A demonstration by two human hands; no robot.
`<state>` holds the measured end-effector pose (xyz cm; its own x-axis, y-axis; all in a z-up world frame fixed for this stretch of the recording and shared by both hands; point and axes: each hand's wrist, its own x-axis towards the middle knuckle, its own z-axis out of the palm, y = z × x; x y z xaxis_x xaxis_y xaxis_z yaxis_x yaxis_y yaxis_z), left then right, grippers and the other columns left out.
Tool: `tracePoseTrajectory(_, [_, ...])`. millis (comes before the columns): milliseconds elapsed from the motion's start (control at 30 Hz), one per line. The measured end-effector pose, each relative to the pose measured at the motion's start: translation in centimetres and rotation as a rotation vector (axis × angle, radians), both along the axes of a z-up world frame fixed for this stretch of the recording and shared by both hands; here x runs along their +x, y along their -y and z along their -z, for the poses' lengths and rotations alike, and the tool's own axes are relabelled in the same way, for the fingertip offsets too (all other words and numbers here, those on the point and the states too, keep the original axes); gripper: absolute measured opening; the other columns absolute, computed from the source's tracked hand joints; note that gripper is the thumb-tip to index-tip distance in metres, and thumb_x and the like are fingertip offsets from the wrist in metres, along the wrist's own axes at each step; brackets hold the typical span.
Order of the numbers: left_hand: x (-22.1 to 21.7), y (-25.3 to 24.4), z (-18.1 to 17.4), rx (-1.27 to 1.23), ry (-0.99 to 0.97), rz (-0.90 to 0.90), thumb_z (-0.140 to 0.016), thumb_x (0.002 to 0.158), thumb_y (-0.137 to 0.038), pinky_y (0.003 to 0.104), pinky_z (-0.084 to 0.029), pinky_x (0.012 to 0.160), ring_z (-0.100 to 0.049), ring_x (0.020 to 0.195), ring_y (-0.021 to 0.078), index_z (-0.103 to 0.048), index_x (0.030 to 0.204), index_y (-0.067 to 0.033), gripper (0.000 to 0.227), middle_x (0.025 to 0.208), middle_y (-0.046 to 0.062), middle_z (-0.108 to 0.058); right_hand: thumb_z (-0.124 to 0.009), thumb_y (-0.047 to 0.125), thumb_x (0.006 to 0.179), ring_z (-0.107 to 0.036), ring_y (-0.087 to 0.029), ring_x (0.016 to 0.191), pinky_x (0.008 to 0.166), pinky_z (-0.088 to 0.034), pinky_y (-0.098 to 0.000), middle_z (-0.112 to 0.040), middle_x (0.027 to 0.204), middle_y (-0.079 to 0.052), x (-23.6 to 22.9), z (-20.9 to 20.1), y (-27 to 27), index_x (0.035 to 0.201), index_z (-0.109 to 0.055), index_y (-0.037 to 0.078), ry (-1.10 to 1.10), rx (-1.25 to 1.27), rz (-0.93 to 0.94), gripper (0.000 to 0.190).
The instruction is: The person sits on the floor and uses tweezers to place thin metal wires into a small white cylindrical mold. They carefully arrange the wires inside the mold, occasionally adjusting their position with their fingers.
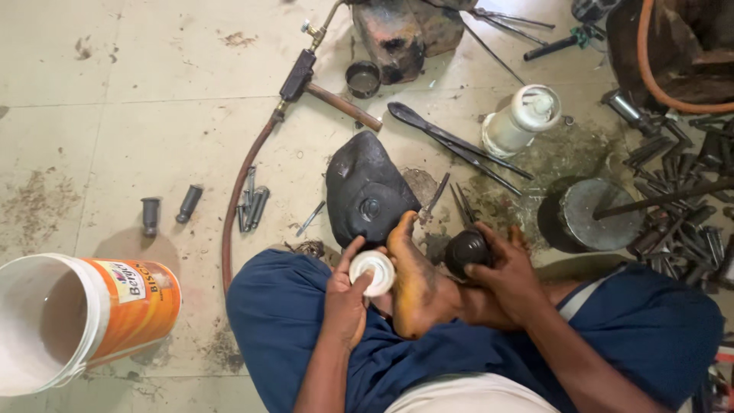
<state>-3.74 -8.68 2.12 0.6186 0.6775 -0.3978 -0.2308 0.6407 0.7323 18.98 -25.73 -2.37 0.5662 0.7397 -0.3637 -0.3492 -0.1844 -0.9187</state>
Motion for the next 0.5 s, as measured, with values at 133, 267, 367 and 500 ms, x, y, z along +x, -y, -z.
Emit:
tracePoseTrajectory(133, [-0.4, -0.5, -0.7, -0.069, 0.168, -0.01, -0.053, 0.08, 0.017, 0.031, -0.057, 0.1, -0.065, 0.124, 0.0258, -0.03, 0.157, -0.0101, 0.085, 0.148, 0.019, -0.055, -0.091, 0.002, 0.073, -0.05, -0.032, 0.129, 0.106, -0.037, -0.0427, -0.076, 0.128, -0.017, 2.5, 2.7, -1.8, 0.15, -0.056, 0.011, 0.508, -0.448, -0.201, 0.085])
tracePoseTrajectory(267, [-0.9, -0.2, -1.4, -0.002, 0.201, 0.067, -0.058, 0.082, 0.02, 0.032, -0.051, 0.101, -0.056, 0.132, 0.0247, -0.027, 0.16, -0.0109, 0.09, 0.159, 0.015, -0.044, -0.082, 0.021, 0.078, -0.078, -0.025, 0.104, 0.091, -0.058, -0.0339, -0.08, 0.119, -0.016, 5.0, 2.2, -2.8, 0.145, -0.057, 0.02, 0.469, -0.615, -0.527, 0.071])
tracePoseTrajectory(367, [-0.8, 0.2, -1.0, -0.019, 0.238, 0.099, -0.059, 0.085, 0.018, 0.034, -0.043, 0.114, -0.05, 0.14, 0.0225, -0.026, 0.161, -0.0077, 0.087, 0.163, 0.013, -0.041, -0.079, 0.032, 0.09, -0.078, -0.029, 0.104, 0.093, -0.059, -0.0353, -0.081, 0.119, -0.018, 5.5, 1.7, -2.6, 0.133, -0.073, 0.02, 0.773, -0.806, -0.632, 0.046])
tracePoseTrajectory(500, [-0.8, 0.4, -0.8, 0.022, 0.245, 0.138, -0.062, 0.088, 0.015, 0.036, -0.036, 0.123, -0.046, 0.147, 0.021, -0.029, 0.161, -0.0042, 0.083, 0.165, 0.013, -0.041, -0.071, 0.019, 0.088, -0.069, -0.035, 0.108, 0.093, -0.056, -0.0448, -0.067, 0.132, -0.012, 5.2, 1.6, -3.3, 0.137, -0.067, 0.028, 1.192, -0.579, -0.605, 0.05])
